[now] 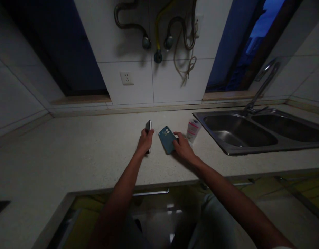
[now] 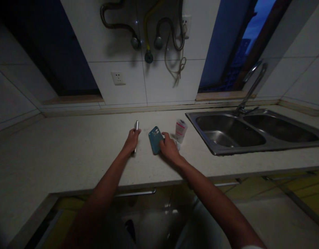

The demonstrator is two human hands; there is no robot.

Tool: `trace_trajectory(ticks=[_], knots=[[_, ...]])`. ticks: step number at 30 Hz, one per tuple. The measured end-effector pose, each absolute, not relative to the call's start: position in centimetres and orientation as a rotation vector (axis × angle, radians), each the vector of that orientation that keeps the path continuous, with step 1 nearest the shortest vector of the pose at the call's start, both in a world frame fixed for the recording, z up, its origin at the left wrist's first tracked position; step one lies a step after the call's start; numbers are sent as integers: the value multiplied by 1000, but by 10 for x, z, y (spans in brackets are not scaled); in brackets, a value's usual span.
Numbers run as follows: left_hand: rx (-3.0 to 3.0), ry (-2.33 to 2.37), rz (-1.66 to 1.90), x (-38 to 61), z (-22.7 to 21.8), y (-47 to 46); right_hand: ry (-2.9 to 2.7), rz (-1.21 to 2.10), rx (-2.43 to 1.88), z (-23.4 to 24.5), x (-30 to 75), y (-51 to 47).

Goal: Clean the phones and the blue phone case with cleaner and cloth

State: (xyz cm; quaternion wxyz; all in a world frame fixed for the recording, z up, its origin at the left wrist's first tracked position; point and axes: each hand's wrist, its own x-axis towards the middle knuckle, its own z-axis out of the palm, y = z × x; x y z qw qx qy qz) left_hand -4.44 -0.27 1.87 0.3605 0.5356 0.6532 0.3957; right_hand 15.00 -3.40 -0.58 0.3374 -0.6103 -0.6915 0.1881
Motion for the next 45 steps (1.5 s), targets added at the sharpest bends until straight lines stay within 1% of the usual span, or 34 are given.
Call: trace_trajectory(ticks=[3,6,11,15,19,28,39,45], knots=[[1569,1939,957,-45,20,-7,-1908,439,-1634,-6,149,-36],[1667,2065,807,-44,19,-12,-1988,422,-1679,-4,148,-37],[1756,2178,593,-45,18,-16,-2111,379,-1770,-2,145,-39],[1758,2262,517,-48,18,-16,-2197,248,-1866,-3,141,-42],[1790,2304,444,-50,16,-14,-2252,177,-1869,-3,139,-45],[1851,2336,365,-51,8,-12,-2366,89,-1867,-1,137,-47],[2010,2448,347,-47,0,-12,-2444,57,-1808,-2,138,-48],[1975,2485,341,-45,-5,-9,-2447,67,-1810,-1,138,-48]])
